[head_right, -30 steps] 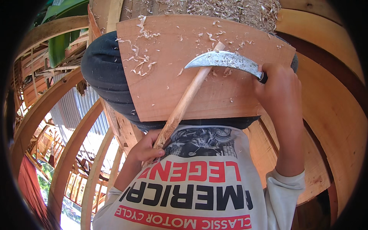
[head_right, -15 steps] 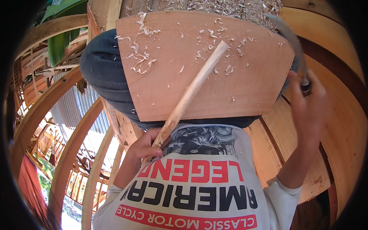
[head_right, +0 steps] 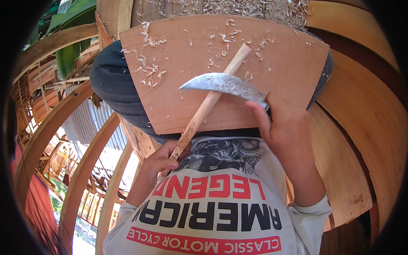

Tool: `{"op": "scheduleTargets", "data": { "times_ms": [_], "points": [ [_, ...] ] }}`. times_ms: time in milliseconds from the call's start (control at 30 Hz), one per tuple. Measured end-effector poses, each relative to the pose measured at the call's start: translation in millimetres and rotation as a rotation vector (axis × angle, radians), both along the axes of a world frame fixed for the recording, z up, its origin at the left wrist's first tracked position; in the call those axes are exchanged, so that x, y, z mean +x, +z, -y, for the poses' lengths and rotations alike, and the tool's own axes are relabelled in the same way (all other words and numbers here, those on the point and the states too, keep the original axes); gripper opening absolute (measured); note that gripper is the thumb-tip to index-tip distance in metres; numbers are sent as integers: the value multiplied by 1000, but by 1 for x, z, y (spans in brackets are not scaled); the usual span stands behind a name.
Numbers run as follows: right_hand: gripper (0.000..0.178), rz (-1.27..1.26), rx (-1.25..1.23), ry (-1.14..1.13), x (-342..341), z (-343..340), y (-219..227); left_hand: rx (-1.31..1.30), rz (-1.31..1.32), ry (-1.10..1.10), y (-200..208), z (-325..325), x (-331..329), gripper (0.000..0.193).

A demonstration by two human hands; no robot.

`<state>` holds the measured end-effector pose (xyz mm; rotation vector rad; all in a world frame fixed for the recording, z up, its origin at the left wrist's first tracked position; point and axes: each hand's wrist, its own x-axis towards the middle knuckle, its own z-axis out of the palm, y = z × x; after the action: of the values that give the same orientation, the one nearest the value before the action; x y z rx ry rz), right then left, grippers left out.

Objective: The person sits cross-legged and uses a curved knife to shave and shape a long, thin piece of wood. They hold the wood in their left hand and repeatedly scrape the surface with the knife in their right hand, creating wood shavings that accumulate on the floor.

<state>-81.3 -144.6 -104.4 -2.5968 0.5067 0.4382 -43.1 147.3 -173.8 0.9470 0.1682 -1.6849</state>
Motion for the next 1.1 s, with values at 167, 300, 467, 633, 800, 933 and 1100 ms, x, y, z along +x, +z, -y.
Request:
{"op": "scheduleTargets", "data": {
  "times_ms": [167,300,467,633,800,933,1100],
  "points": [
    [41,27,-162,-40,6,25,-1,-4,5,-10,-1,0,-1,59],
    [47,35,-158,-436,2,70,-5,-4,-29,-14,1,-6,-4,59],
    [42,-63,184,-59,-13,-1,31,-4,-120,0,6,-9,0,78],
    [42,-50,161,40,-8,-20,24,-59,-122,38,4,-18,-8,82],
    [45,-45,-20,-96,9,25,7,25,29,-33,19,7,-1,63],
    [46,27,-133,-137,9,40,8,-9,50,-15,9,5,-6,64],
    [47,10,-158,-151,8,37,7,-8,39,2,14,8,-7,64]
  ]
}}
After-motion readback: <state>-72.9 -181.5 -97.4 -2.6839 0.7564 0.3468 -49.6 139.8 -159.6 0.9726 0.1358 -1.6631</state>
